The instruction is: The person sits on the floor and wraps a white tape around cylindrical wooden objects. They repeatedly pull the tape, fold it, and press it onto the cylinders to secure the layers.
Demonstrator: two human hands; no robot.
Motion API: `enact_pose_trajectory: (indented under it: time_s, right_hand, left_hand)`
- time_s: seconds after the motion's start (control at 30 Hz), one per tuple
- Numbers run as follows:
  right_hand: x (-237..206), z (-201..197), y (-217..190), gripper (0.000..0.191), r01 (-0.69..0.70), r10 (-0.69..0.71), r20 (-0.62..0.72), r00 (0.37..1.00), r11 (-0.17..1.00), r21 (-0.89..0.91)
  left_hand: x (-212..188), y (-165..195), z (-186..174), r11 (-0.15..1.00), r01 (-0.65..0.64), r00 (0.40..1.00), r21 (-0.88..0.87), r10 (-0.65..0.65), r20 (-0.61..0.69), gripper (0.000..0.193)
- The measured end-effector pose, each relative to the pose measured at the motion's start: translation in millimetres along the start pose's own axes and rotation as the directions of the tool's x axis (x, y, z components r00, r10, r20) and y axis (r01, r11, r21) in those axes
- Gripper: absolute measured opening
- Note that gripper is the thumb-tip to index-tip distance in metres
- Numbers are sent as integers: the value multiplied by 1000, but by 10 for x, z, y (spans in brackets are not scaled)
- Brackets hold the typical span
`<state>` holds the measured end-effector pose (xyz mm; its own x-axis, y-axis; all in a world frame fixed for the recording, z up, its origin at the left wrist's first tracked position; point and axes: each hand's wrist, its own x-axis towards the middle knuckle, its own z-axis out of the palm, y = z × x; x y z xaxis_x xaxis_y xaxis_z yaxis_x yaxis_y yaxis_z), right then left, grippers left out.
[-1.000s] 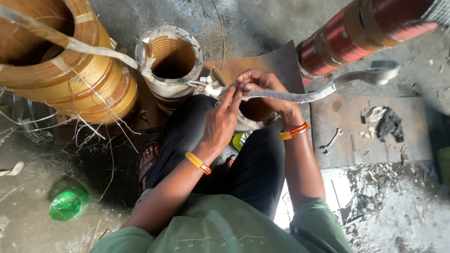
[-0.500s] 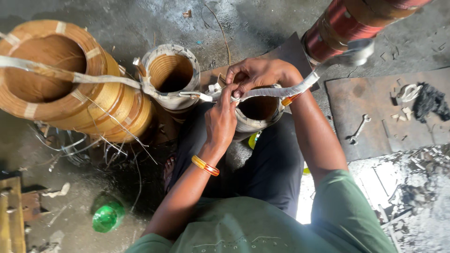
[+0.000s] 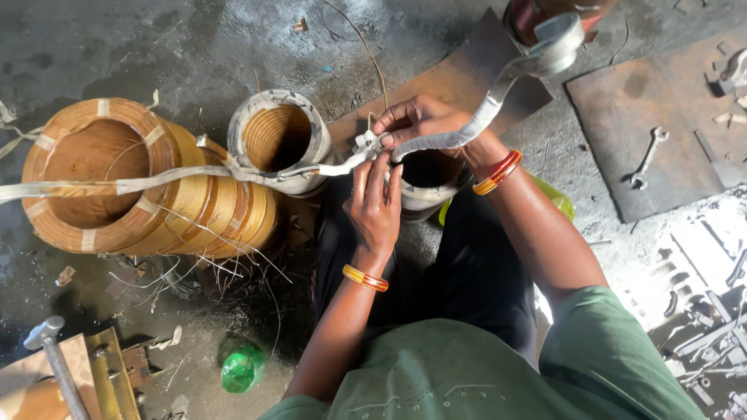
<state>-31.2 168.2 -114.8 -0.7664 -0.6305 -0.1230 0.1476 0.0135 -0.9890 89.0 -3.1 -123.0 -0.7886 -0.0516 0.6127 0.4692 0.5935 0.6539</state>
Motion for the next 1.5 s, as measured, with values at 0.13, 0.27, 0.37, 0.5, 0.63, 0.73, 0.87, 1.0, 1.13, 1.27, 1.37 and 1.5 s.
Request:
enact_pose_trajectory:
  time_s: [0.13, 0.27, 0.37, 0.5, 0.63, 0.73, 0.87, 1.0, 1.13, 1.27, 1.37, 1.5]
  right_hand:
    - [-128, 36, 46, 35, 13, -13, -87, 996, 1000, 2]
    - [-386, 145, -22, 32, 70, -115, -212, 970, 976, -206]
    - [-634, 256, 7, 29, 182, -300, -295, 907, 912, -367]
    - [-923, 513, 162, 27, 8, -453, -444, 773, 707, -707]
    - [-1086, 867, 213, 27, -86, -440, -539, 718, 713, -696]
    - [-1139, 1137, 160, 27, -49, -460, -597, 657, 765, -643]
    - [-1112, 1372, 84, 25, -106, -467, -646, 604, 756, -646]
    - [-1073, 1484, 101, 24, -139, -474, -709, 523, 772, -620]
    - [-1026, 1583, 132, 24, -114, -445, -751, 488, 821, -560]
    - [-963, 1655, 123, 24, -172, -379, -783, 493, 840, -515]
    - [-928, 1674, 116, 25, -156, -394, -782, 483, 840, -519]
    - [-943, 1691, 138, 26, -169, -441, -754, 486, 799, -576]
  left_hand:
    - [7, 27, 107, 997, 41, 999, -67, -41, -8, 26]
    - [15, -7, 178, 977, 172, 985, -128, -168, 37, 22]
    - [-8, -38, 227, 986, 136, 991, -98, -133, 33, 21]
    - [-52, 7, 243, 991, 70, 997, -115, -67, 31, 20]
    - [-116, 161, 98, 980, 157, 985, -121, -145, 96, 20]
    - [-242, 304, -88, 983, 102, 993, -153, -92, 72, 28]
    - [-309, 347, -261, 985, 71, 983, -154, -43, 179, 48]
    - [-375, 285, -209, 988, 10, 989, -157, 13, 144, 48]
    - [-450, 215, -40, 980, 79, 995, -185, -67, 72, 38]
    - [-450, 137, 18, 964, 157, 988, -214, -151, 42, 35]
    - [-432, 121, -2, 963, 174, 985, -206, -167, 49, 31]
    - [-413, 169, -42, 954, 184, 983, -236, -176, 56, 29]
